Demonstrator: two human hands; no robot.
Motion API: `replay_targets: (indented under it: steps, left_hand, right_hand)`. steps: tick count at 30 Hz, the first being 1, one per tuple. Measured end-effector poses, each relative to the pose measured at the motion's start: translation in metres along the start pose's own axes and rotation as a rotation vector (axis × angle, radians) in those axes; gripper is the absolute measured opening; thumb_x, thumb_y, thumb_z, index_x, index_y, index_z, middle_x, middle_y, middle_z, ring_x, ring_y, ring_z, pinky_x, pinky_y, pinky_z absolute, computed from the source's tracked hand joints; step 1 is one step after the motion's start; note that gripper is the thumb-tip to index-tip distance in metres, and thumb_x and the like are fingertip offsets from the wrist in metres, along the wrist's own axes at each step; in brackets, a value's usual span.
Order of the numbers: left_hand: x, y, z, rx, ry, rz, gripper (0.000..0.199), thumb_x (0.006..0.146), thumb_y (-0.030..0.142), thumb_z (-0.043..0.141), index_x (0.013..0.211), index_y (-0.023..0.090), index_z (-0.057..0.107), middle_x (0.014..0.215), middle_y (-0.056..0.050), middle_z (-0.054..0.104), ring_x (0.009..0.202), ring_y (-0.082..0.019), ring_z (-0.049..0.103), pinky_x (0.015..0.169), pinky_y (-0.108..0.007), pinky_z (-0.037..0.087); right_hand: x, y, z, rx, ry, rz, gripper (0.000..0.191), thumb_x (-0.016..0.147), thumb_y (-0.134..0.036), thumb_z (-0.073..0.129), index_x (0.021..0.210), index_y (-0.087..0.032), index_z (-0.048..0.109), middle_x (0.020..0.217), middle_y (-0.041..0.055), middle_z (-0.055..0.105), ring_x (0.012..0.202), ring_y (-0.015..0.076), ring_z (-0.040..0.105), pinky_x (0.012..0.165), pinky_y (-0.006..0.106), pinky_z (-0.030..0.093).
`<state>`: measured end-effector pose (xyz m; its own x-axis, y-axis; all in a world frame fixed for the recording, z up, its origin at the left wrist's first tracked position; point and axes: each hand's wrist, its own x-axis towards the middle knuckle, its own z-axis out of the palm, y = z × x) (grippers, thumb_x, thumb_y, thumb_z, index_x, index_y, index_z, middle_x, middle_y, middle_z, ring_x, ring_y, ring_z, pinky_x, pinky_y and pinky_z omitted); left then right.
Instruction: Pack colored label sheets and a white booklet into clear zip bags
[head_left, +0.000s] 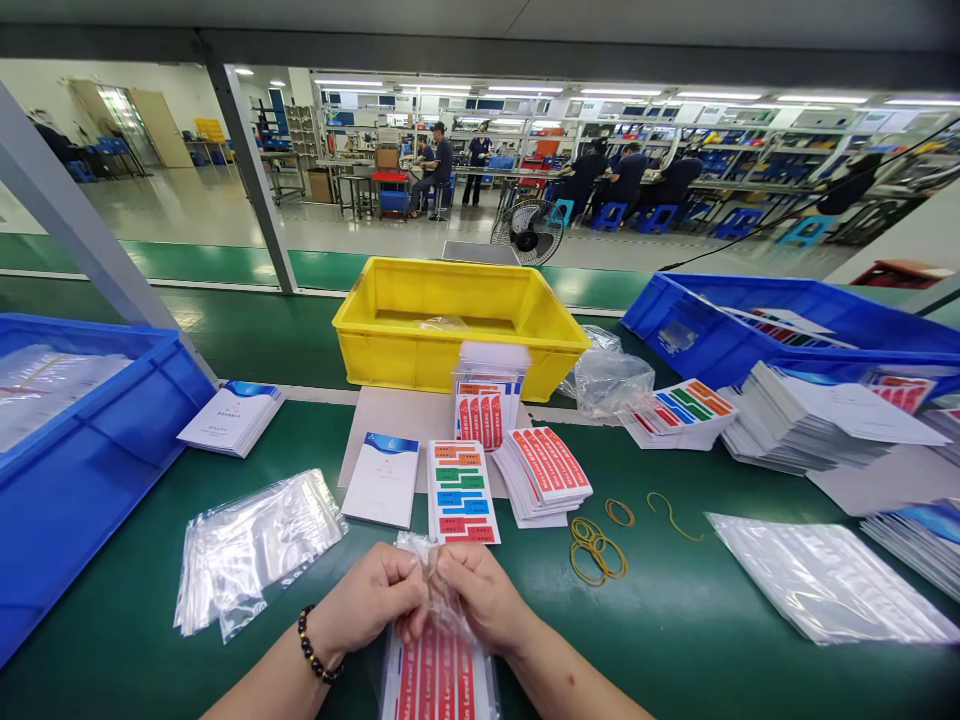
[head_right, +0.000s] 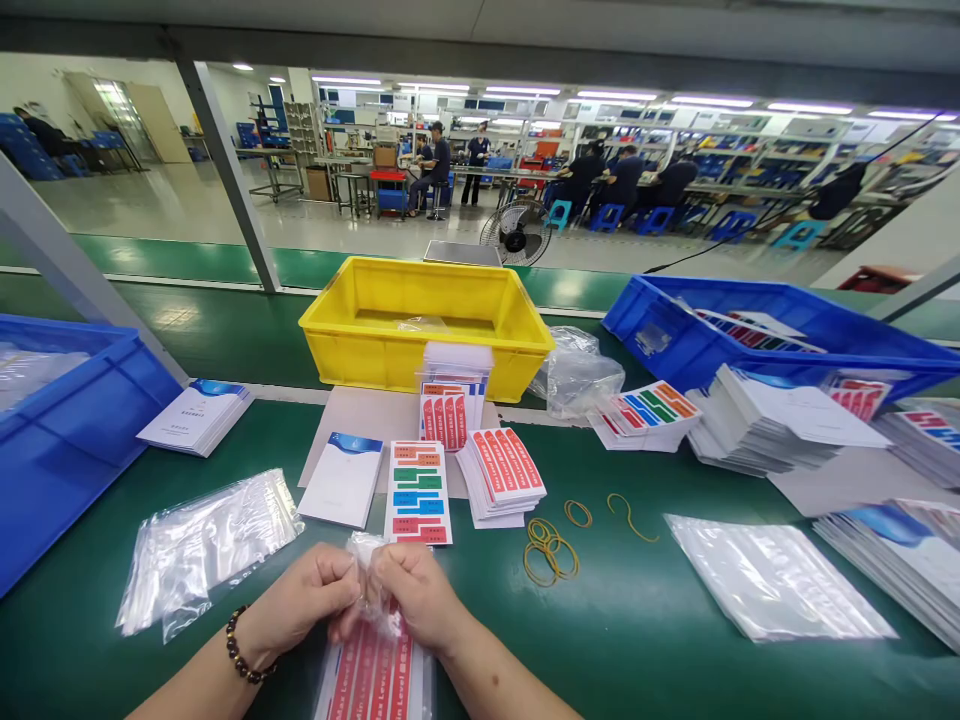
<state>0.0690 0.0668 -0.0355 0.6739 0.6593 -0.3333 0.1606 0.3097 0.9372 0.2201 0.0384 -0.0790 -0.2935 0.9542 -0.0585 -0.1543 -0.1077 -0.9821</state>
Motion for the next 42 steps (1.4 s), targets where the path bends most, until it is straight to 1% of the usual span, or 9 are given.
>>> replay_targets:
  steps: [5,11,15,18,22,27,37,40,42]
  left_hand:
    - [0.004,0.001,-0.001,0.050,0.128,-0.030,0.026,0.063,0.025,0.046,0.038,0.019,0.041,0.035,0.004,0.045,0.033,-0.006,0.036,0.038,-0.019,0.028]
    - [0.011,-0.005,-0.004,0.067,0.294,-0.061,0.026,0.065,0.025,0.042,0.039,0.020,0.037,0.034,0.007,0.039,0.031,-0.005,0.029,0.034,-0.018,0.021]
    - [0.009,-0.002,-0.005,0.120,0.362,-0.038,0.032,0.072,0.032,0.044,0.043,0.021,0.038,0.038,0.005,0.042,0.035,-0.008,0.034,0.038,-0.021,0.028]
    - [0.002,0.002,-0.007,0.293,0.465,0.215,0.020,0.075,0.032,0.050,0.061,0.018,0.053,0.063,-0.002,0.058,0.065,-0.017,0.052,0.062,-0.028,0.042]
    - [-0.005,0.005,-0.009,0.732,0.220,0.564,0.010,0.077,0.018,0.053,0.080,0.019,0.062,0.078,-0.004,0.064,0.086,-0.019,0.053,0.084,-0.034,0.038]
    - [-0.008,0.007,-0.013,0.913,0.176,0.307,0.012,0.071,0.019,0.061,0.059,0.018,0.058,0.061,0.001,0.059,0.064,-0.015,0.050,0.065,-0.025,0.037]
    - [-0.010,-0.002,-0.013,0.486,-0.160,0.221,0.020,0.076,0.024,0.055,0.068,0.022,0.073,0.060,0.000,0.067,0.053,-0.015,0.052,0.053,-0.023,0.036]
    - [-0.008,-0.005,-0.013,0.365,-0.216,0.184,0.018,0.074,0.027,0.060,0.069,0.022,0.076,0.059,-0.001,0.068,0.054,-0.016,0.053,0.054,-0.023,0.038]
    - [-0.008,-0.007,-0.012,0.341,-0.214,0.176,0.018,0.073,0.030,0.060,0.069,0.021,0.076,0.058,-0.001,0.066,0.054,-0.015,0.052,0.055,-0.023,0.038]
  right_hand:
    - [-0.001,-0.017,-0.007,-0.205,0.179,-0.086,0.040,0.084,-0.044,0.047,0.053,-0.019,0.039,0.054,-0.0036,0.039,0.050,0.0099,0.036,0.049,0.022,0.031]
    - [-0.022,-0.029,0.008,-1.060,0.223,-0.636,0.021,0.076,-0.024,0.058,0.095,-0.015,0.059,0.100,0.0136,0.052,0.087,0.0236,0.051,0.071,0.034,0.045]
    - [-0.022,-0.021,0.007,-1.219,0.176,-0.577,0.021,0.085,-0.011,0.041,0.091,-0.014,0.060,0.081,0.0105,0.058,0.071,0.0195,0.054,0.061,0.030,0.043]
    - [-0.017,-0.024,-0.004,-1.082,0.082,-0.443,0.023,0.088,-0.013,0.036,0.087,-0.016,0.059,0.068,0.0047,0.057,0.061,0.0158,0.053,0.056,0.025,0.041]
    - [-0.018,-0.042,-0.019,-0.880,-0.066,-0.218,0.020,0.088,-0.016,0.041,0.077,-0.018,0.058,0.071,0.0015,0.060,0.067,0.0130,0.055,0.062,0.022,0.040]
    - [-0.031,-0.066,-0.035,-0.930,-0.190,-0.008,0.017,0.079,-0.020,0.057,0.064,-0.018,0.051,0.061,-0.0041,0.051,0.055,0.0094,0.044,0.052,0.020,0.033]
    - [0.040,-0.043,0.007,-1.293,-0.004,-0.446,0.027,0.078,-0.014,0.056,0.104,-0.017,0.057,0.107,0.0124,0.057,0.098,0.0248,0.050,0.084,0.040,0.041]
    - [0.065,-0.027,0.023,-1.466,-0.029,-0.409,0.058,0.066,-0.024,0.071,0.119,-0.011,0.049,0.110,0.0177,0.054,0.100,0.0310,0.048,0.087,0.049,0.037]
    - [0.074,-0.022,0.027,-1.520,-0.061,-0.358,0.046,0.067,-0.023,0.069,0.109,-0.010,0.056,0.096,0.0151,0.058,0.090,0.0287,0.051,0.081,0.046,0.039]
